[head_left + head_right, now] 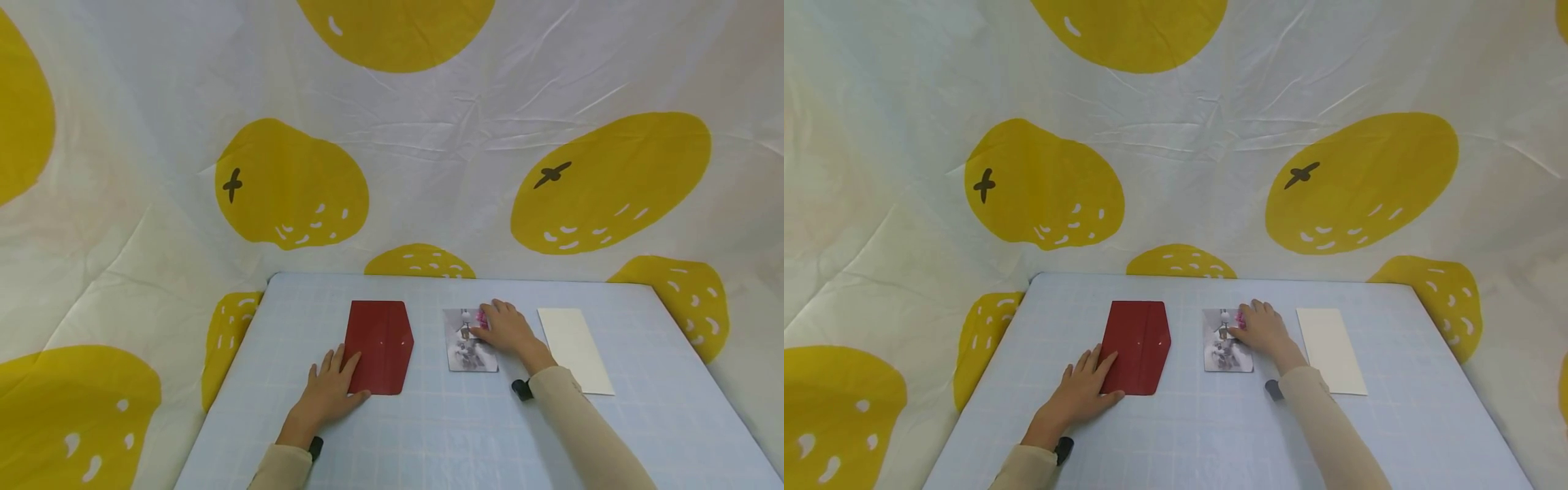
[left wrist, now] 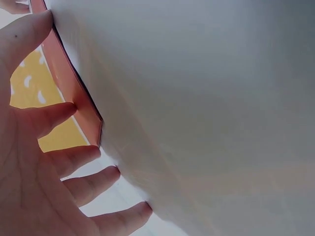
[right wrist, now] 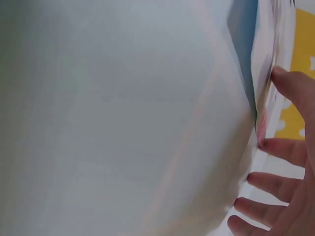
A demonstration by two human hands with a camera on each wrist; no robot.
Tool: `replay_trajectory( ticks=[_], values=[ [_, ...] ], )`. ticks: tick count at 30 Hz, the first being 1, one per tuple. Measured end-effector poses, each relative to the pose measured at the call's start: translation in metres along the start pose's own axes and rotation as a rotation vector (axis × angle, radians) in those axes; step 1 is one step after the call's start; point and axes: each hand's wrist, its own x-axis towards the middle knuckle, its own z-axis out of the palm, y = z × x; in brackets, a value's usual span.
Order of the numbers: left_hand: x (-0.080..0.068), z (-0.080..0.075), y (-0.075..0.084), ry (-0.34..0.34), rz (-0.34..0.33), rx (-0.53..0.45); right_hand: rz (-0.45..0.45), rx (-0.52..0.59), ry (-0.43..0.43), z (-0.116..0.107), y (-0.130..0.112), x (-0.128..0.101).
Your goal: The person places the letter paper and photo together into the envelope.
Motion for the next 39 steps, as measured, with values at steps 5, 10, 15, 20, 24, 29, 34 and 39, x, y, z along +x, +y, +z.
replay_trajectory(
  ticks=[5,10,15,20,24,29,34,39],
  values=[
    [0.001,-0.001,0.0,-0.009,0.004,-0.01,0.018,0.0,0.019,0.001,-0.001,0.002],
    [0.002,-0.001,0.0,-0.008,0.008,-0.006,0.052,0.057,0.047,-0.001,-0.003,0.003],
    [0.001,-0.001,0.0,-0.011,0.006,0.0,0.061,0.136,0.085,-0.004,-0.005,0.003],
    [0.001,-0.002,0.001,-0.018,0.007,0.005,0.056,0.228,0.123,-0.008,-0.007,0.003],
    [0.001,-0.004,0.002,-0.015,0.02,0.012,0.054,0.33,0.169,-0.01,-0.007,0.001],
    [0.002,-0.004,0.003,-0.029,0.011,0.015,0.072,0.474,0.216,-0.012,-0.006,-0.002],
    [0.001,-0.005,0.004,-0.039,-0.006,0.006,0.102,0.588,0.216,-0.014,-0.004,-0.004],
    [0.0,-0.006,0.004,-0.039,-0.005,0.0,0.126,0.638,0.207,-0.016,0.0,-0.007]
  ],
)
